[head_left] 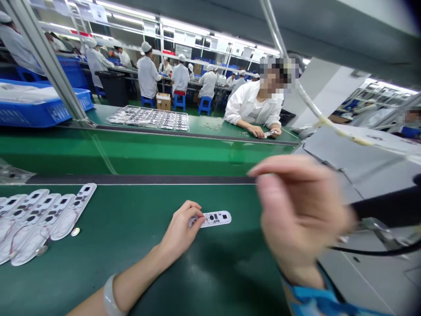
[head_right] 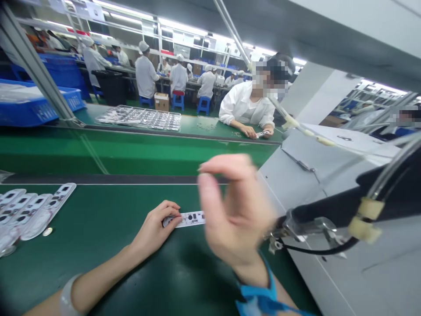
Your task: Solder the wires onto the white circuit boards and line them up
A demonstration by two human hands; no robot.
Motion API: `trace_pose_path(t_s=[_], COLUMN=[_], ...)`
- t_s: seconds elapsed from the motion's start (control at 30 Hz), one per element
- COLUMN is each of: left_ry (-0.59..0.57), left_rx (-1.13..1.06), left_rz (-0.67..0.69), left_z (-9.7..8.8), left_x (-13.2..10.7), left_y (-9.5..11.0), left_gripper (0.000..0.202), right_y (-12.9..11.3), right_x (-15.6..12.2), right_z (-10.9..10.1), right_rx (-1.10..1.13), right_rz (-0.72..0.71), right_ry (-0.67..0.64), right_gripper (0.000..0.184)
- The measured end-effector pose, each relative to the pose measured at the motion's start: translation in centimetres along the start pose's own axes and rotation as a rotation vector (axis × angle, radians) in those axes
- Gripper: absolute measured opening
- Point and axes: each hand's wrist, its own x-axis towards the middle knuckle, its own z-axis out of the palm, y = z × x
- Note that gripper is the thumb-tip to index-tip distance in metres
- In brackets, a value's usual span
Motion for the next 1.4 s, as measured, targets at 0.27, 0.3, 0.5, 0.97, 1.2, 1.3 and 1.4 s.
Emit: trace_pose_path(t_s=[0.27, 0.3, 0.5, 0.97, 1.2, 1.3, 1.4], left_ry=[0.013, 0.014, 0.017, -0.035, -0.072, -0.082, -0.090], left_rx=[-0.026, -0.021, 0.101, 0.246, 0.289, 0.310, 0.314], left_rz=[0.048, 0.043, 0.026, 0.032, 0.049, 0.080, 0.111], left_z=[-0.6, -0.7, -1.3, -1.5, -1.8, -1.7, -1.7], left_x=[0.6, 0.6, 0.6, 0.5, 0.6, 0.5, 0.5], left_y=[-0.2, -0.3, -0.7, -0.9, -0.9, -0.9, -0.9], left_gripper=[0.014, 0.015, 0.016, 0.025, 0.028, 0.029, 0.030], right_y=[8.0, 8.5, 9.0, 9.2, 9.7, 9.8, 9.9], right_x=[-9.7, -10.2, -10.1, -9.4, -9.2, -9.3, -9.4], right_z=[4.2, 3.9, 3.3, 4.2, 4.3, 4.3, 4.3], right_rx=[0.019, 0.008, 0.020, -0.135, -0.122, -0.118, -0.118], right_rz=[0.504, 0.500, 0.454, 0.576, 0.647, 0.677, 0.704], right_ry=[-0.484, -0.490, -0.552, -0.731, -0.757, -0.755, -0.750], right_gripper=[0.010, 0.010, 0.006, 0.008, 0.010, 0.011, 0.013])
